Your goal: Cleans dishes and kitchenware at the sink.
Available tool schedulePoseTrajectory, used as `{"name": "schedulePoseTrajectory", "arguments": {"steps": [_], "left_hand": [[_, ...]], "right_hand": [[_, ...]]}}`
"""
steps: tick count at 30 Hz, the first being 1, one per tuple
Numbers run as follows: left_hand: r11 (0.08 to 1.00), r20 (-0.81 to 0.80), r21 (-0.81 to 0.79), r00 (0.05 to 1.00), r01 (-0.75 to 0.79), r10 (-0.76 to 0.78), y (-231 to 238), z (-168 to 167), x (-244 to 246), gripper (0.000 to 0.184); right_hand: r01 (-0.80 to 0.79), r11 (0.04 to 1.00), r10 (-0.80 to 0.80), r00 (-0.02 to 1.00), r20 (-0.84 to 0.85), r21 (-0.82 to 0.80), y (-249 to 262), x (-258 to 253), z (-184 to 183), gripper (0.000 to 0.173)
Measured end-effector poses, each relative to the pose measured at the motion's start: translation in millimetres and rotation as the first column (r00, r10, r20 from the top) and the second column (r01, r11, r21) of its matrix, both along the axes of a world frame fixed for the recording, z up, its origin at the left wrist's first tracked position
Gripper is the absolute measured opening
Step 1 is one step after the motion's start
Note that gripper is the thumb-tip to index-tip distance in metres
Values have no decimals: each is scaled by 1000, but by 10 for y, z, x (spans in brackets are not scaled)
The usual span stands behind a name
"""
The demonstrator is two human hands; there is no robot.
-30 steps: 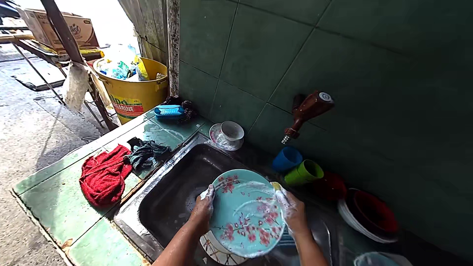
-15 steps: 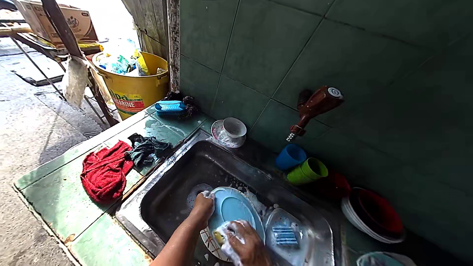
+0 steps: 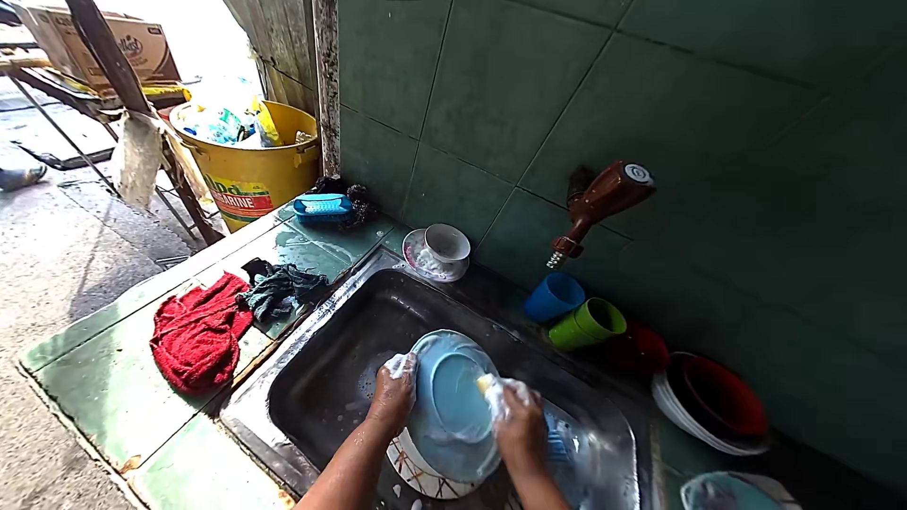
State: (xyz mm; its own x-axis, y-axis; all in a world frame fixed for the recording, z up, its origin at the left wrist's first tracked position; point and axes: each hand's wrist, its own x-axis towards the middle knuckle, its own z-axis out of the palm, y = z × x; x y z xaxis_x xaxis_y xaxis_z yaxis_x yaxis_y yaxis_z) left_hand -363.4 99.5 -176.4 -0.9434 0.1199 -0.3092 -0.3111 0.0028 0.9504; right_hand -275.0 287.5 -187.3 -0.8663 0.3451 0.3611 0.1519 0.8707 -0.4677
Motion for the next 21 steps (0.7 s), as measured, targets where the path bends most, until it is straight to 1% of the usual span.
{"name": "schedulePoseTrajectory", "arguments": {"steps": [1, 2, 3, 5, 6, 7, 9, 10, 11, 12, 14, 17, 19, 21], "left_hand": [[997, -1, 8, 997, 71, -71, 20, 15, 21, 30], [991, -9, 13, 991, 137, -137, 35, 35, 36, 30], [983, -18, 13, 983, 182, -182, 44, 54, 52, 31], [981, -5, 16, 981, 195, -195, 59, 70, 90, 35], [987, 10, 26, 988, 156, -156, 64, 48, 99, 38], [995, 27, 54, 996, 82, -84, 66, 18, 98, 42], [981, 60, 150, 991, -127, 119, 59, -44, 76, 45], [958, 95, 178, 973, -226, 212, 38, -45, 49, 43], [937, 135, 172, 950, -304, 283, 7, -36, 12, 40], [928, 158, 139, 933, -344, 322, -24, -23, -21, 37], [937, 166, 101, 935, -333, 315, -51, -15, -57, 35], [950, 152, 202, 966, -239, 210, -15, 6, -34, 31], [964, 154, 224, 982, -146, 113, -7, 40, -15, 31], [975, 147, 221, 989, -15, -18, -29, 97, 4, 30]], "right_hand": [[91, 995, -87, 991, 102, -33, 84, -122, 96, 21], [137, 989, -125, 974, 188, -49, 107, -268, 200, 22], [126, 990, -109, 967, 230, -63, 61, -404, 284, 24], [-11, 997, 26, 978, 209, -72, -207, -566, 375, 24], [-105, 993, 114, 977, 179, -61, -396, -584, 385, 24], [-193, 980, 196, 971, 139, -37, -594, -560, 367, 24], [-328, 944, 328, 945, 19, 31, -930, -371, 286, 20], [-366, 929, 369, 929, -36, 55, -1018, -226, 238, 17], [-388, 918, 395, 914, -97, 78, -1029, -76, 176, 17], [-395, 914, 405, 901, -156, 91, -967, 69, 108, 17], [-356, 931, 366, 895, -256, 84, -679, 298, 21, 19], [-142, 986, 162, 942, -295, 89, -94, 388, 30, 23], [0, 999, 11, 976, -219, 48, 244, 318, 147, 24], [84, 993, -92, 990, -106, -80, 494, 179, 305, 23]]}}
